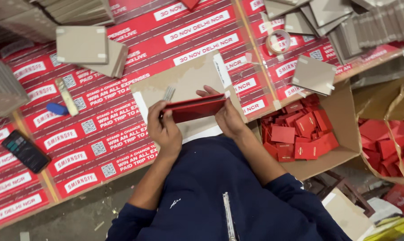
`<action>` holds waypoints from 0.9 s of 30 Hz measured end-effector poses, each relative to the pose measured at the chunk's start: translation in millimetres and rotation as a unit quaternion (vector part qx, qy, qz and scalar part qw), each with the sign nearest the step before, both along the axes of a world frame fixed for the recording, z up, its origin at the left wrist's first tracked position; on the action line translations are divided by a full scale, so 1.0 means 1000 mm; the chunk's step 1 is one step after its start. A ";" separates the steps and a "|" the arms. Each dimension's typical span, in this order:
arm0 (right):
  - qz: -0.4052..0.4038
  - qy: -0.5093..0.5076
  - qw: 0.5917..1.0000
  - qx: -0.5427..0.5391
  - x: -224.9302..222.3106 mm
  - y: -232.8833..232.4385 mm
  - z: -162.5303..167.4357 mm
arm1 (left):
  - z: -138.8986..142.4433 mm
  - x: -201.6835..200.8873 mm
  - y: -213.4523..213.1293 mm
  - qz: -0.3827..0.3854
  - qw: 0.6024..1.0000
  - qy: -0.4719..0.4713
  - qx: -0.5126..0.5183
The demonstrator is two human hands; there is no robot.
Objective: The person applies glue to the spine of a red book using a small brush, then presses the cover closed and sets the book aside. The person repeats this process with additional red books, handling them one at a time.
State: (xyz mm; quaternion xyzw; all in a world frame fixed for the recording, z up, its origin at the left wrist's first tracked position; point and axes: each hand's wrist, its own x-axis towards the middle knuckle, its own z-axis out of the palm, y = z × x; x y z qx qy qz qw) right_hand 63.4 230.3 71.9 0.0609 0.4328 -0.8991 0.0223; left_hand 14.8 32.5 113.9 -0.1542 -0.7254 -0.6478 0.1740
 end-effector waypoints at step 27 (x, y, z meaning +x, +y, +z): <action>0.096 0.111 0.989 0.019 0.022 0.007 0.127 | 0.105 0.032 -0.029 -0.054 0.983 0.168 -0.045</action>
